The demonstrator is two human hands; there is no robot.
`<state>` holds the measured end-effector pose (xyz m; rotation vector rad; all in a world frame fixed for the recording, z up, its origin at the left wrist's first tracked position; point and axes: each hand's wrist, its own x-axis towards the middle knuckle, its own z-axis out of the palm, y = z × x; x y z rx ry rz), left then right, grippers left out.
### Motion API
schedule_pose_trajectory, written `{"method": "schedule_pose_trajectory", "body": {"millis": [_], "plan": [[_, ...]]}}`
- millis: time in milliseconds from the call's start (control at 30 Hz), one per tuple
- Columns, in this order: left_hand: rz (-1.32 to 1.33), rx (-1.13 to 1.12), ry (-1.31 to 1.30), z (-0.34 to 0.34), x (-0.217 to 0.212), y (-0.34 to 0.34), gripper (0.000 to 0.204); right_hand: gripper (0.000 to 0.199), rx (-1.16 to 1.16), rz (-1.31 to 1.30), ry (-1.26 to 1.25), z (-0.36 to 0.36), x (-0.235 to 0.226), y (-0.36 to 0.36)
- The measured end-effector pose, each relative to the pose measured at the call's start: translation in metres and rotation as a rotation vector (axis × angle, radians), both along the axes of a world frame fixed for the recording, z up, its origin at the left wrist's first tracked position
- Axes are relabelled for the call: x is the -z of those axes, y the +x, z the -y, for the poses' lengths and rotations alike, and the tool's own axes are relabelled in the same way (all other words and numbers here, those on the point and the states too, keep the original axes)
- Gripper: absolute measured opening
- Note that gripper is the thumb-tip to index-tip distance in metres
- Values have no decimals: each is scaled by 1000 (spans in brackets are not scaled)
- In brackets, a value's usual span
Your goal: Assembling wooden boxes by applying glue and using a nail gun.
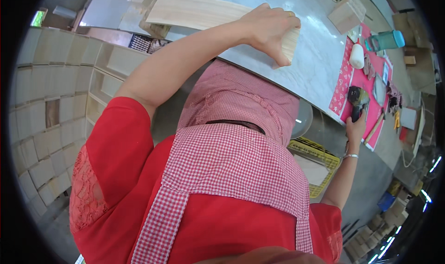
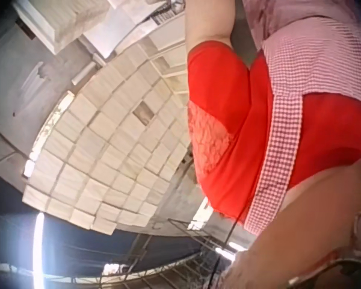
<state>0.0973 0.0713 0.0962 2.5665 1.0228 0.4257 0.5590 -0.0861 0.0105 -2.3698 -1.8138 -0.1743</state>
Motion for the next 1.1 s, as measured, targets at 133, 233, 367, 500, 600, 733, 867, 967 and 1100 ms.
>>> {"method": "schedule_pose_trajectory", "body": {"millis": [133, 233, 367, 500, 600, 733, 867, 967, 1100], "plan": [[19, 18, 7, -3, 6, 1, 86, 52, 119, -55, -96, -24, -24, 1], [8, 7, 2, -3, 2, 2, 87, 44, 254, -128, -233, -44, -67, -15], [20, 18, 54, -3, 8, 1, 88, 36, 325, -316, -447, -49, -148, -98], [35, 61, 112, -6, 15, -6, 88, 33, -43, -421, -267, -37, -171, -147], [9, 72, 126, -5, 14, -3, 86, 34, -426, -507, -178, -38, -190, -178], [-43, 50, 108, -2, 9, 0, 80, 38, -567, -511, -311, -48, -207, -205], [-65, 37, 108, 1, 7, -2, 73, 38, -548, -524, -331, -55, -207, -216], [-46, 34, 138, 2, 8, -3, 71, 37, -524, -504, -322, -55, -208, -222], [-41, 37, 100, 1, 0, -6, 69, 39, -495, -448, -331, -59, -209, -226]]}}
